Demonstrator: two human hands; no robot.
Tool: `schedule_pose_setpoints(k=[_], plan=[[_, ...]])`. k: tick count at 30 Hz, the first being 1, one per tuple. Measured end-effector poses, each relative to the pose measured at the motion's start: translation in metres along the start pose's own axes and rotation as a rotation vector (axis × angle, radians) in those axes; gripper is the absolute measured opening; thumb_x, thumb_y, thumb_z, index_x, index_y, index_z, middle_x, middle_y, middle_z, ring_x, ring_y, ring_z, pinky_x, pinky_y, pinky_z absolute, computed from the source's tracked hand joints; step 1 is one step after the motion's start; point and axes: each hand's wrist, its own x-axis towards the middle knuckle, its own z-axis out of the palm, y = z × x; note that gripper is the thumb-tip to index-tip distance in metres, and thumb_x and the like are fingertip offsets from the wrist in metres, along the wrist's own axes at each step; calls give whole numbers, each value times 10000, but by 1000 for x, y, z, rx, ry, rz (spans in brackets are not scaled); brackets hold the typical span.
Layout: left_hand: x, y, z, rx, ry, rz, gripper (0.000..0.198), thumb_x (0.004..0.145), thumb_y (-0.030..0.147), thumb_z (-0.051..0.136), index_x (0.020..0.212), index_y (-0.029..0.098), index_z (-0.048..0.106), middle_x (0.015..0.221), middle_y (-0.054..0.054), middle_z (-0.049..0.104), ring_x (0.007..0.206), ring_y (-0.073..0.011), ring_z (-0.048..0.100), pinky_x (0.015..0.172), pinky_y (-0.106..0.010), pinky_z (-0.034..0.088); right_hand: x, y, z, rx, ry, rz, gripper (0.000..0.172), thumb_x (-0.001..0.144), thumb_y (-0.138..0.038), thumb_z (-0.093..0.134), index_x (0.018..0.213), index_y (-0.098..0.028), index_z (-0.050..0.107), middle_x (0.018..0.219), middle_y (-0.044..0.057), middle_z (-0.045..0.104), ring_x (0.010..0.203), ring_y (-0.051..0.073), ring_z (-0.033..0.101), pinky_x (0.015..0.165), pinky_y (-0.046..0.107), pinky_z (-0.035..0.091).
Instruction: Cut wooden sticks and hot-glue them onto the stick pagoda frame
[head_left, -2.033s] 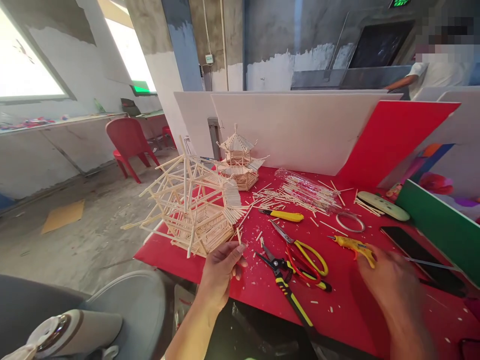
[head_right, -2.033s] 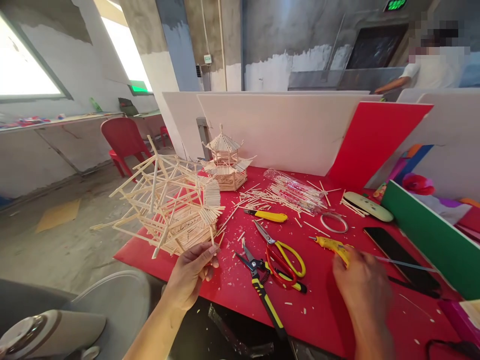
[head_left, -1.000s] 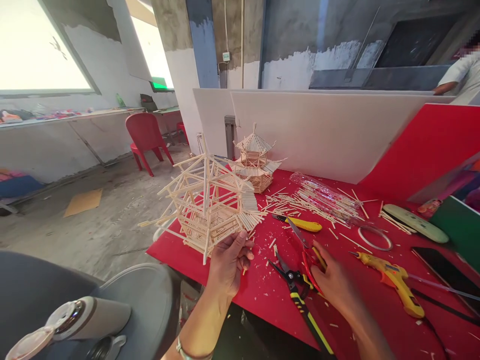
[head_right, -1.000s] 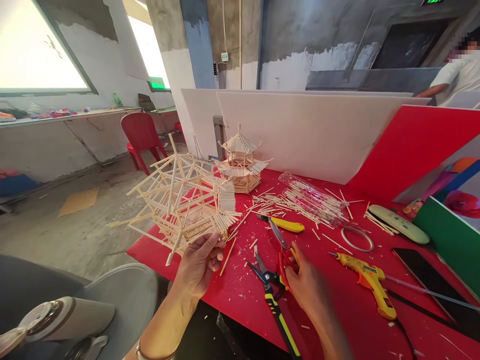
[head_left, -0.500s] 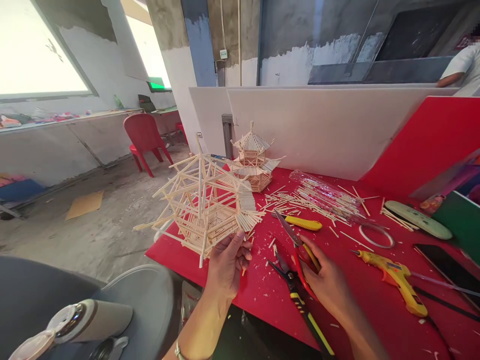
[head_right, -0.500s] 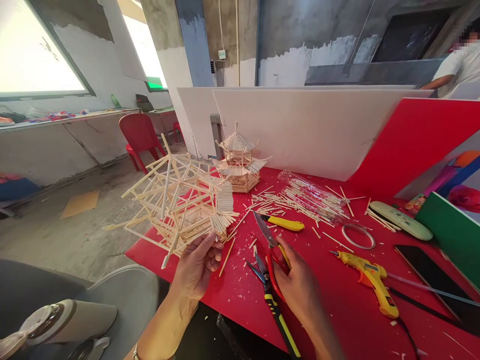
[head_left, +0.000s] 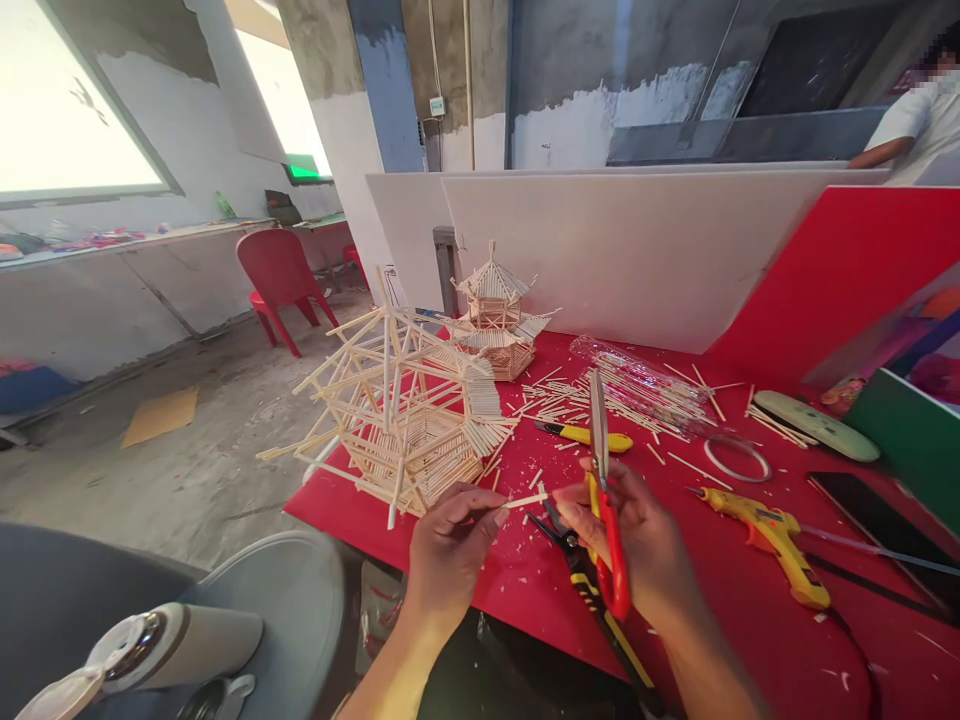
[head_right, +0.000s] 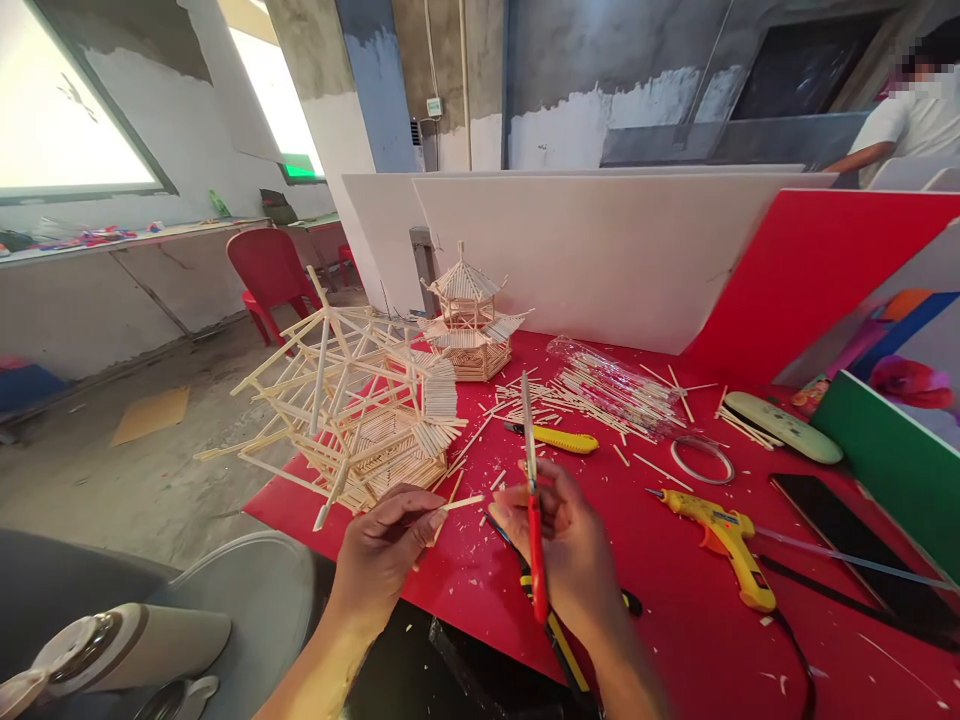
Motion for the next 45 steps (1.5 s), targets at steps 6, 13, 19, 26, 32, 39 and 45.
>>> schedule_pose_setpoints(k=[6, 13, 19, 26, 32, 39, 45], plan=[[0, 8, -1, -67, -4, -10, 56, 720, 255, 793, 751, 211, 778, 726, -31, 653, 636, -122, 565, 562, -219, 439, 3, -6, 25, 77, -127, -5, 503, 618, -254, 859, 1047, -258, 597, 799, -21, 685, 726, 144, 660, 661, 247, 551], [-3, 0, 12, -651, 123, -423, 307, 536, 299, 917, 726, 152, 726, 514, 22, 573, 451, -52, 455, 395, -140, 309, -14, 10, 54, 306, -5, 37, 570, 566, -238, 877, 1041, -261, 563, 782, -34, 681, 762, 183, 693, 691, 313, 583], [3, -1, 10, -711, 185, -430, 308, 539, 257, 915, 721, 132, 700, 507, 37, 561, 427, -36, 420, 372, -135, 276, -16, 24, 63, 283, -16, 70, 553, 571, -234, 882, 1032, -240, 576, 776, -34, 682, 724, 172, 685, 669, 304, 588], [16, -4, 8, -727, 167, -391, 310, 611, 325, 874, 709, 142, 644, 502, 51, 529, 416, -39, 407, 369, -142, 265, -10, 28, 84, 258, 119, -76, 522, 647, -305, 845, 1076, -241, 554, 787, -13, 697, 709, 170, 690, 617, 280, 587], [27, -5, 10, -718, 199, -371, 314, 643, 348, 844, 679, 152, 601, 461, 71, 471, 392, -35, 363, 371, -148, 254, 1, 30, 98, 135, 150, -199, 448, 740, -300, 778, 1125, -241, 555, 868, 10, 719, 753, 167, 702, 661, 281, 595], [35, -5, 15, -669, 263, -353, 294, 678, 363, 809, 757, 161, 611, 541, 48, 548, 409, -50, 387, 358, -165, 235, 6, 32, 101, 56, 201, -206, 498, 736, -312, 783, 1169, -234, 551, 888, 19, 715, 745, 162, 692, 656, 275, 593], [40, -9, 18, -677, 284, -373, 316, 673, 387, 809, 788, 174, 607, 490, 74, 496, 396, -55, 404, 369, -169, 225, 9, 37, 101, 34, 190, -222, 504, 738, -324, 785, 1178, -229, 558, 939, 42, 721, 794, 179, 697, 687, 288, 594]])
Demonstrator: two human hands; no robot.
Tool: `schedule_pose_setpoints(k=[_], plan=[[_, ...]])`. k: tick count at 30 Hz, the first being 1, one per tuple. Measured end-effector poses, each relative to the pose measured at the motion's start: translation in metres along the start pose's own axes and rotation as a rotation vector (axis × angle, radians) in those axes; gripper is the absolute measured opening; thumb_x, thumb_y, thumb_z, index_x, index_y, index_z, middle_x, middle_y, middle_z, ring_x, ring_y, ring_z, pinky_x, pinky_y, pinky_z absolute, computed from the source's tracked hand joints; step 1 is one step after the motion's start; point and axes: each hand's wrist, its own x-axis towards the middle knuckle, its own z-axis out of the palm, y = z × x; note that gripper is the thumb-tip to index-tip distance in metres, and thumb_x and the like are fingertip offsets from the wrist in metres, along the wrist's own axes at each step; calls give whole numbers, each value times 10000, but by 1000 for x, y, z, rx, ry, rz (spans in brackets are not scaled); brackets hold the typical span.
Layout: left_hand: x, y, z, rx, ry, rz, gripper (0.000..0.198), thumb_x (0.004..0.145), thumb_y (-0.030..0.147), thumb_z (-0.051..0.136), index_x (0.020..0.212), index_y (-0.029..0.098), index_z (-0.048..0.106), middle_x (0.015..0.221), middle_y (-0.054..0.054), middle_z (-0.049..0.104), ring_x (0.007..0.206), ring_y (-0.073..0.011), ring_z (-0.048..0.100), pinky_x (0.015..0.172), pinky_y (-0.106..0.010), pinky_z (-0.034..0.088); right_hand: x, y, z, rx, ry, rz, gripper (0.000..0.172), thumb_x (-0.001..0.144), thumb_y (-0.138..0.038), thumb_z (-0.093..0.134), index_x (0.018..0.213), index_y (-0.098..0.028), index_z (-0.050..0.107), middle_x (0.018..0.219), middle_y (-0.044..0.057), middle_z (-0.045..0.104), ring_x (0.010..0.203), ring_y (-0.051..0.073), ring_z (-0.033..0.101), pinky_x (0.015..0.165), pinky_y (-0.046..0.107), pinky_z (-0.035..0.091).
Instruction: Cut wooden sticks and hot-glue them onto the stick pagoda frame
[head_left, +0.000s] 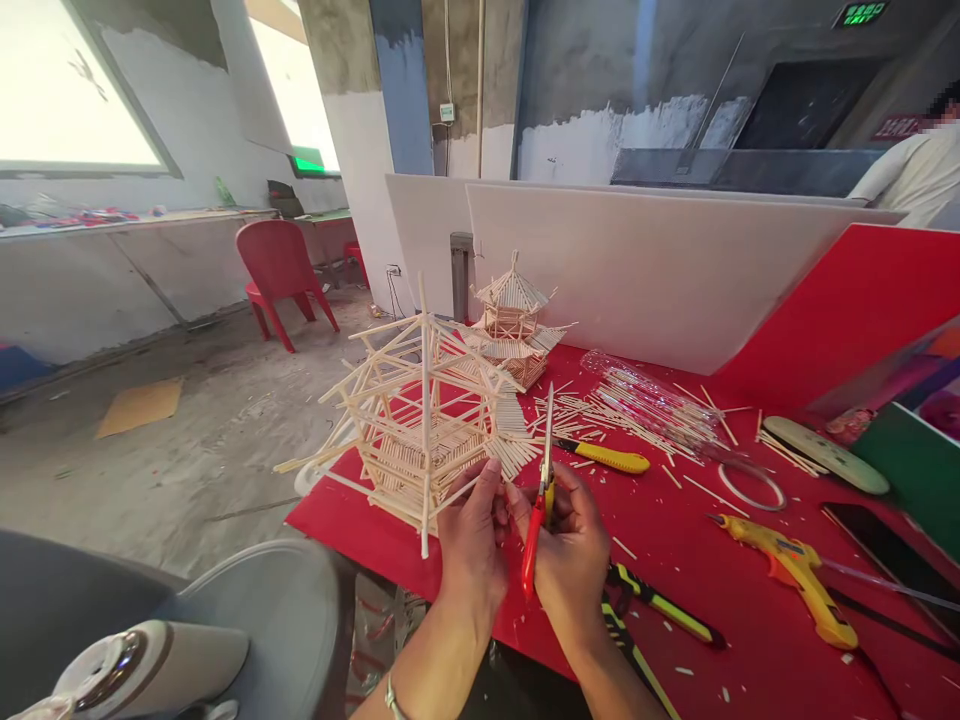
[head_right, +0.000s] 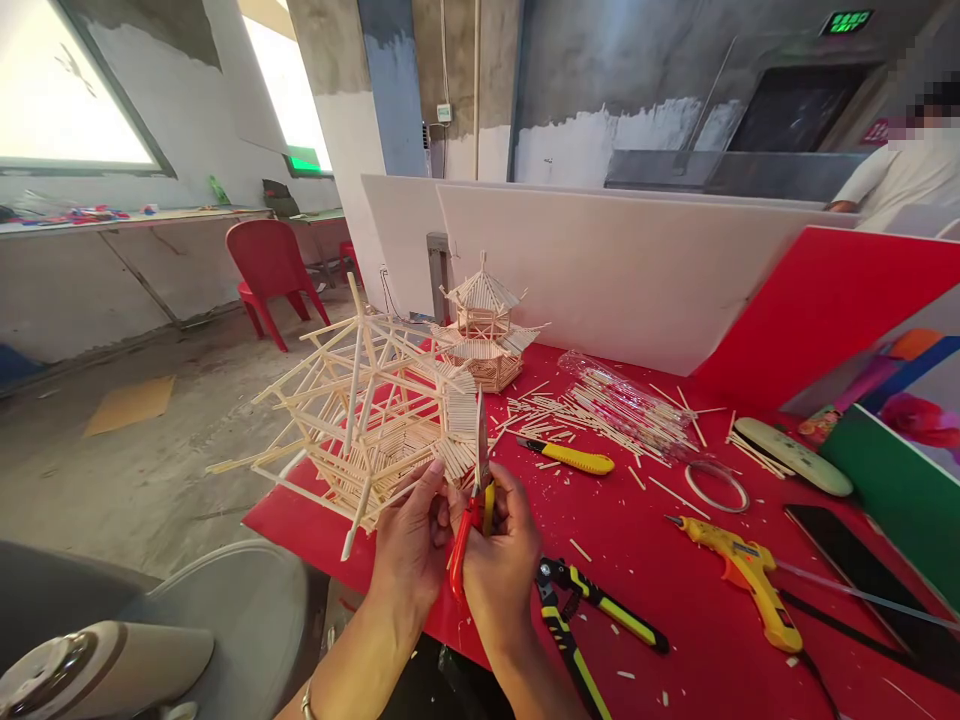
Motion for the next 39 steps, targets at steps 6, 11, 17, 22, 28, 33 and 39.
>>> schedule_pose_setpoints(k=[6, 11, 17, 22, 28, 33, 39], plan=[[2, 0, 2, -5, 13, 8, 326, 654, 383, 821, 754, 177, 588, 473, 83, 479, 379, -50, 389, 364, -168, 212, 3, 5, 0, -14, 7, -4, 508, 735, -331, 789, 1180, -235, 564, 910, 31, 720, 757, 177, 693, 651, 284, 586], [2, 2, 3, 13, -4, 11, 315, 667, 387, 811, 744, 172, 594, 468, 73, 498, 372, -45, 389, 369, -170, 206, 3, 4, -1, -5, -20, -8, 487, 749, -324, 777, 1177, -241, 560, 995, 53, 722, 838, 195, 703, 711, 305, 595], [2, 3, 3, 20, -18, 3, 305, 664, 370, 813, 732, 173, 591, 481, 56, 556, 362, -41, 403, 374, -166, 224, 2, 4, -1, 11, -43, -1, 502, 759, -318, 771, 1200, -239, 546, 1011, 59, 721, 859, 200, 706, 730, 314, 602], [2, 4, 4, 34, -35, 11, 278, 677, 354, 800, 734, 172, 598, 474, 56, 553, 364, -40, 390, 369, -161, 220, 2, 4, -1, 22, -44, 14, 507, 762, -314, 771, 1207, -234, 543, 950, 46, 723, 807, 191, 705, 695, 308, 603], [4, 4, 3, 28, -10, 13, 301, 644, 355, 823, 716, 174, 595, 459, 79, 514, 356, -38, 395, 371, -161, 244, 3, 4, -2, 29, -66, 28, 507, 762, -349, 767, 1203, -228, 547, 1036, 81, 722, 882, 218, 711, 765, 354, 611], [3, 5, 5, 45, -17, 20, 338, 639, 403, 823, 685, 174, 578, 463, 70, 519, 356, -47, 428, 366, -166, 273, 4, 3, -1, 46, -77, 36, 494, 766, -339, 762, 1200, -237, 550, 1024, 77, 729, 880, 221, 715, 757, 351, 609], [3, 5, 4, 52, -26, 25, 343, 644, 405, 821, 696, 172, 575, 476, 63, 531, 359, -45, 432, 355, -158, 262, 6, 6, 0, 58, -74, 35, 492, 763, -334, 759, 1198, -235, 553, 1029, 76, 728, 881, 216, 715, 751, 336, 601]])
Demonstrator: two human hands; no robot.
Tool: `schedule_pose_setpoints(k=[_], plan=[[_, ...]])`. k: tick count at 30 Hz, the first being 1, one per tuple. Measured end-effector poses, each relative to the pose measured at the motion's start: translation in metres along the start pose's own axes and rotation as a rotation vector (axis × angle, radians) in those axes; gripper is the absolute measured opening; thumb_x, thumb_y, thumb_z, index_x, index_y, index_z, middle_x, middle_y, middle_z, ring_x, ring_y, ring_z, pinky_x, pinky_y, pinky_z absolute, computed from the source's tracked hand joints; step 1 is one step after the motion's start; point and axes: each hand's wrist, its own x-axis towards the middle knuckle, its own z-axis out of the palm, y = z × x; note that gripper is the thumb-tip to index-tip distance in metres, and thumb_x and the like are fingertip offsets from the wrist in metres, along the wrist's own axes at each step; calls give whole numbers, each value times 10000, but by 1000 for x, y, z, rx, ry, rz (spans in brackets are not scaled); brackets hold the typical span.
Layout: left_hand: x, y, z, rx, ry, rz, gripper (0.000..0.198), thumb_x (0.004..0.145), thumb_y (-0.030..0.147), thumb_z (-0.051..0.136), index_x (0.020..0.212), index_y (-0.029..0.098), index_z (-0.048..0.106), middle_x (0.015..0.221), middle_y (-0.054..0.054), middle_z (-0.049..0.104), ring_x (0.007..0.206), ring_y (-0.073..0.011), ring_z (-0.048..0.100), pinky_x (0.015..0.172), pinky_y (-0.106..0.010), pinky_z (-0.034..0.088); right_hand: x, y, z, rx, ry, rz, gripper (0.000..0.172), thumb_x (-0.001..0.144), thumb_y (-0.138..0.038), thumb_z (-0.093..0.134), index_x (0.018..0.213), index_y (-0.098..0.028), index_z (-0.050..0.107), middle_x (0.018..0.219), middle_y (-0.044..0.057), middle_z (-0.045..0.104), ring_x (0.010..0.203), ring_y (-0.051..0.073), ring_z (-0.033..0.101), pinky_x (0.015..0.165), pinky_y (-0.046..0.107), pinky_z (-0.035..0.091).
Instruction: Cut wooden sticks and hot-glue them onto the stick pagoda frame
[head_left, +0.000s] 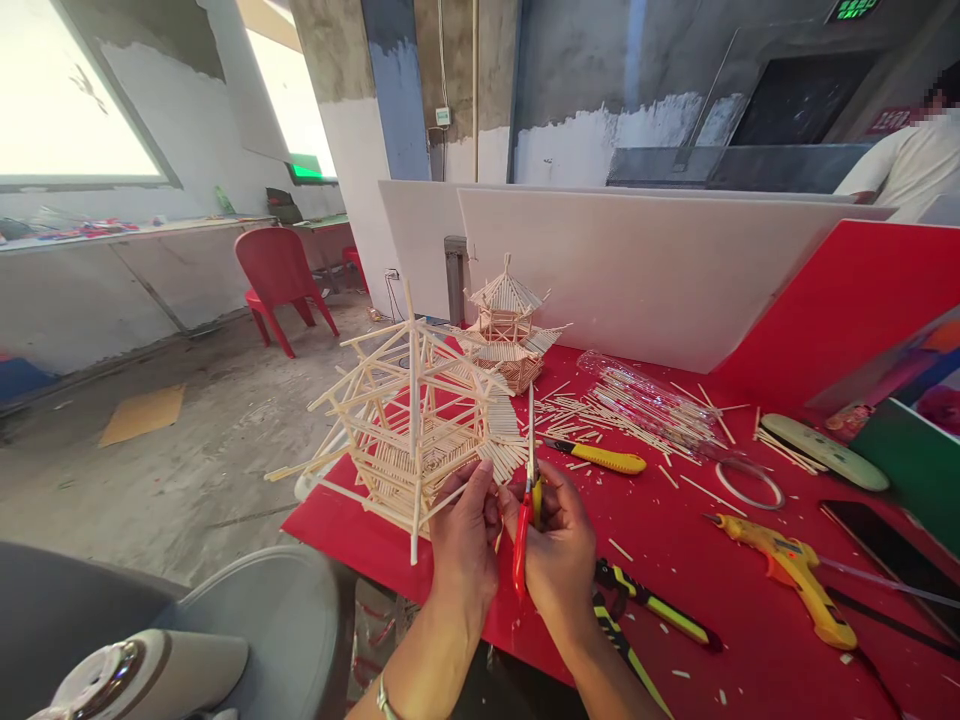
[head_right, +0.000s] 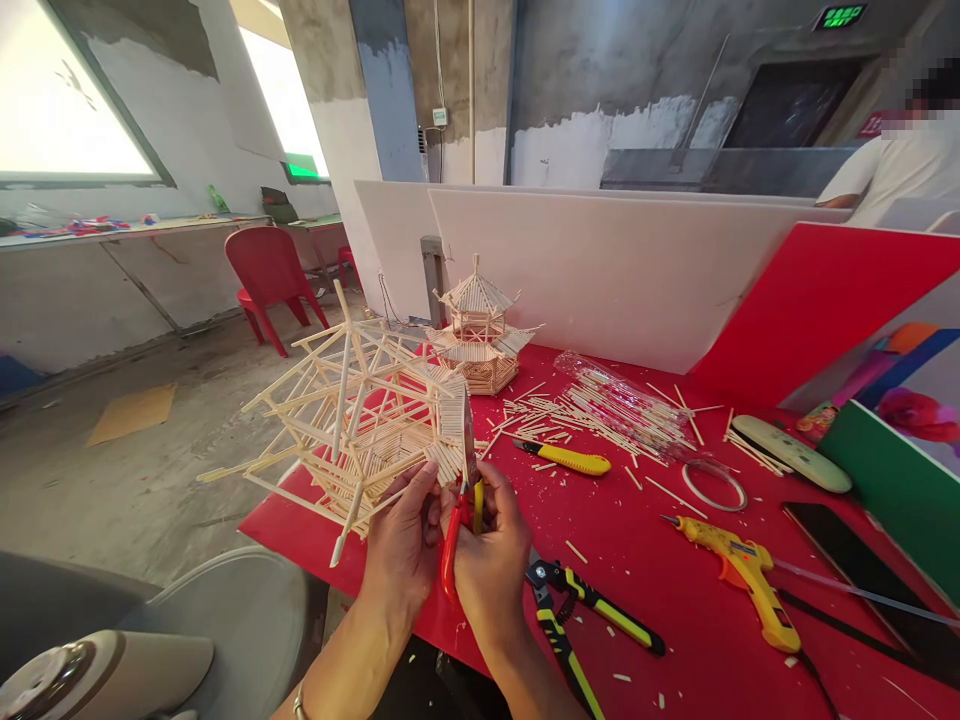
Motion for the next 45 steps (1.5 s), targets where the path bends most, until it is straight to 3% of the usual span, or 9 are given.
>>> schedule_pose_setpoints(k=[24, 37, 43, 45], plan=[[-1, 1, 0, -70, -9, -33, 255, 687, 301, 797, 721, 171, 579, 428, 71, 487, 367, -43, 378, 373, -139, 265, -1, 4, 4, 50, 2, -6, 493, 774, -307, 760, 1215, -249, 548, 1071, 73, 725, 920, 219, 718, 780, 355, 611], [0, 2, -1, -14, -17, -26, 281, 695, 350, 791, 767, 166, 589, 482, 51, 534, 392, -45, 399, 368, -138, 232, -1, -1, 4, 15, -5, -7, 486, 765, -286, 756, 1199, -240, 543, 1018, 61, 731, 863, 199, 718, 731, 318, 610], [-21, 9, -21, 143, -42, -6, 332, 714, 442, 774, 699, 147, 622, 496, 50, 497, 413, -49, 399, 362, -156, 233, -5, -21, -18, -11, -25, 12, 456, 711, -244, 794, 1115, -246, 583, 893, 17, 726, 800, 172, 697, 728, 292, 592], [-29, 9, -32, 218, -39, -27, 327, 688, 416, 803, 855, 163, 681, 556, 45, 548, 432, -53, 420, 371, -157, 251, -5, -30, -34, -37, -95, 56, 472, 685, -227, 812, 1101, -246, 591, 865, 7, 716, 786, 163, 685, 718, 273, 579]])
